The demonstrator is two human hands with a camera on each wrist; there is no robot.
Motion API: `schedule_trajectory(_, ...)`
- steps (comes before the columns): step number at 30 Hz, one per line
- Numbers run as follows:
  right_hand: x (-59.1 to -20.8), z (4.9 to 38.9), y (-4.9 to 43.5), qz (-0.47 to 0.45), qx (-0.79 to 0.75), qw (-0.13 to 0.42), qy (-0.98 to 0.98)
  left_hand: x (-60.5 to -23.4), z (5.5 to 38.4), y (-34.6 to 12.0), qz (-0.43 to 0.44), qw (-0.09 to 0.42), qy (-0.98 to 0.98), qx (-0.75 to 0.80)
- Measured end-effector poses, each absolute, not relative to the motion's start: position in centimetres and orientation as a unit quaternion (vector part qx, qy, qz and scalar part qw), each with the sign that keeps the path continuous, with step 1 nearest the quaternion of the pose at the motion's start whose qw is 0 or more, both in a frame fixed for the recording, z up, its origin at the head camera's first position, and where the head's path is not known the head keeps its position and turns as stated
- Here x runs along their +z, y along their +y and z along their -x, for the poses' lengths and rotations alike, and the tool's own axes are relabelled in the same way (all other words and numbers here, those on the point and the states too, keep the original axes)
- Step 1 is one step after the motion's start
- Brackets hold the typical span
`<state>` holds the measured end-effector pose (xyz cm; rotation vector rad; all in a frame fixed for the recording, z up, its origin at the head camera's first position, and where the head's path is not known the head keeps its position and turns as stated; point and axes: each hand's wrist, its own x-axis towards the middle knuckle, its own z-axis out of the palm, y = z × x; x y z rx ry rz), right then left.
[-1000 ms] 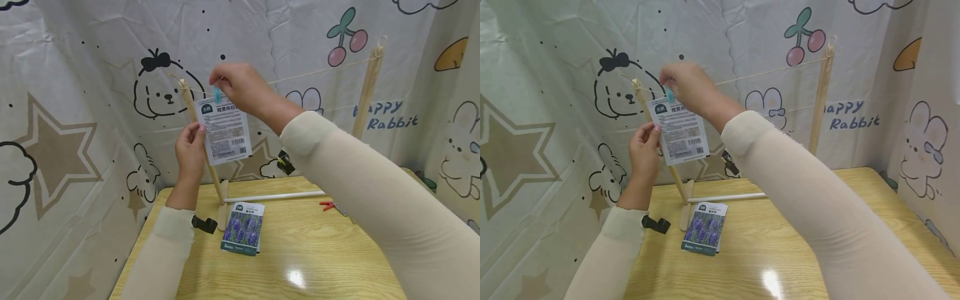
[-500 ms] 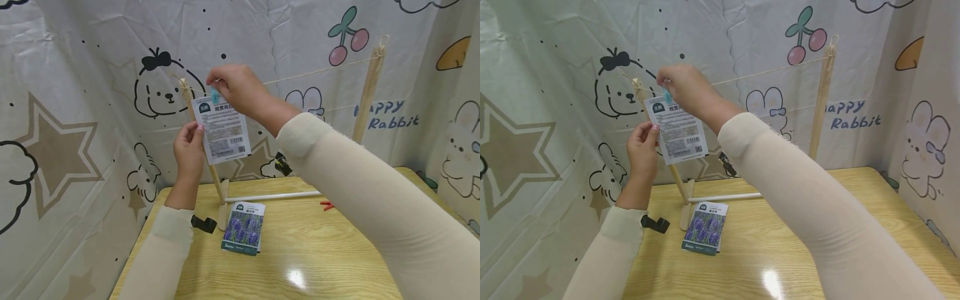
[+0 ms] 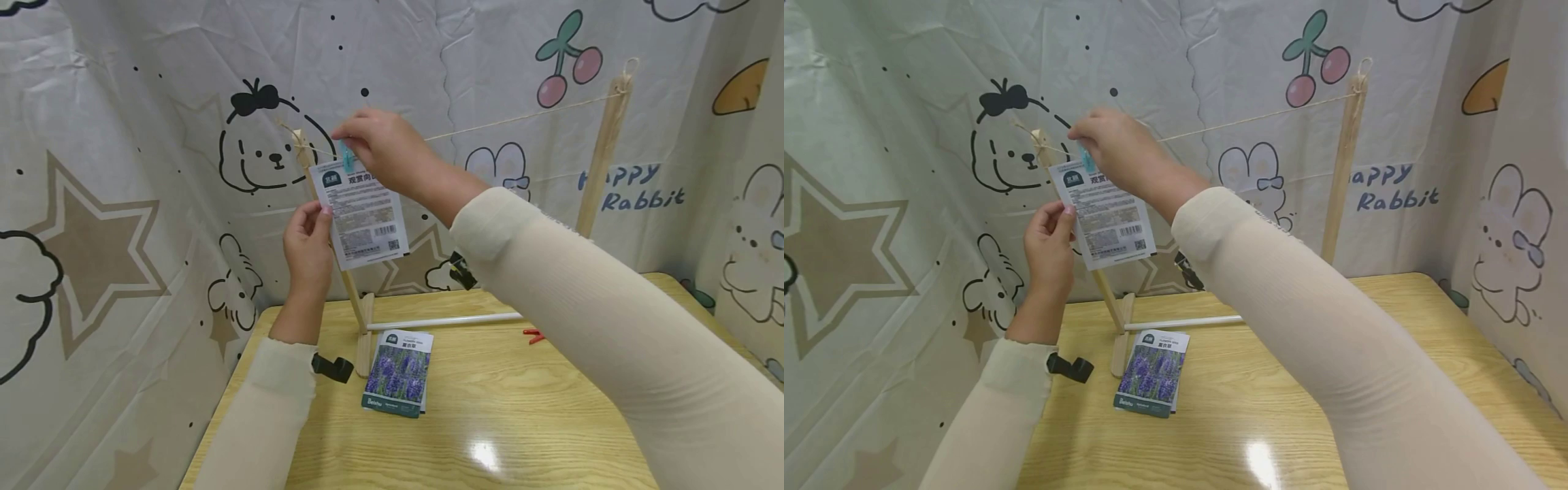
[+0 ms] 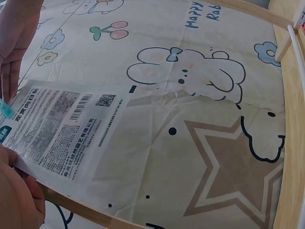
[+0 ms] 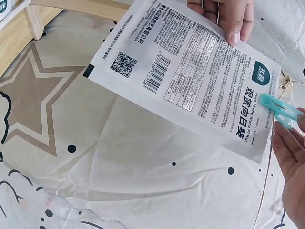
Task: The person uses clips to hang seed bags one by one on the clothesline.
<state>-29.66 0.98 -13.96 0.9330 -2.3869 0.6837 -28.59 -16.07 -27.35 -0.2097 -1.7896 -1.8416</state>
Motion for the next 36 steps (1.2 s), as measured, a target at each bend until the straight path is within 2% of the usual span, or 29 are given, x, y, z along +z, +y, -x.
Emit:
schedule_trajectory(27,-14.11,29.73,1.07,-0.342,0.250,0.246,-0.872,-27.79,28.77,-16.42,0.080,0.287,-0.664,-0.685)
schedule_trajectory(36,-14.39,29.73,1.08,-0.336,0.255,0.225,-0.878,-27.92,28.70,-16.48,0.078,0.287,-0.668,-0.682)
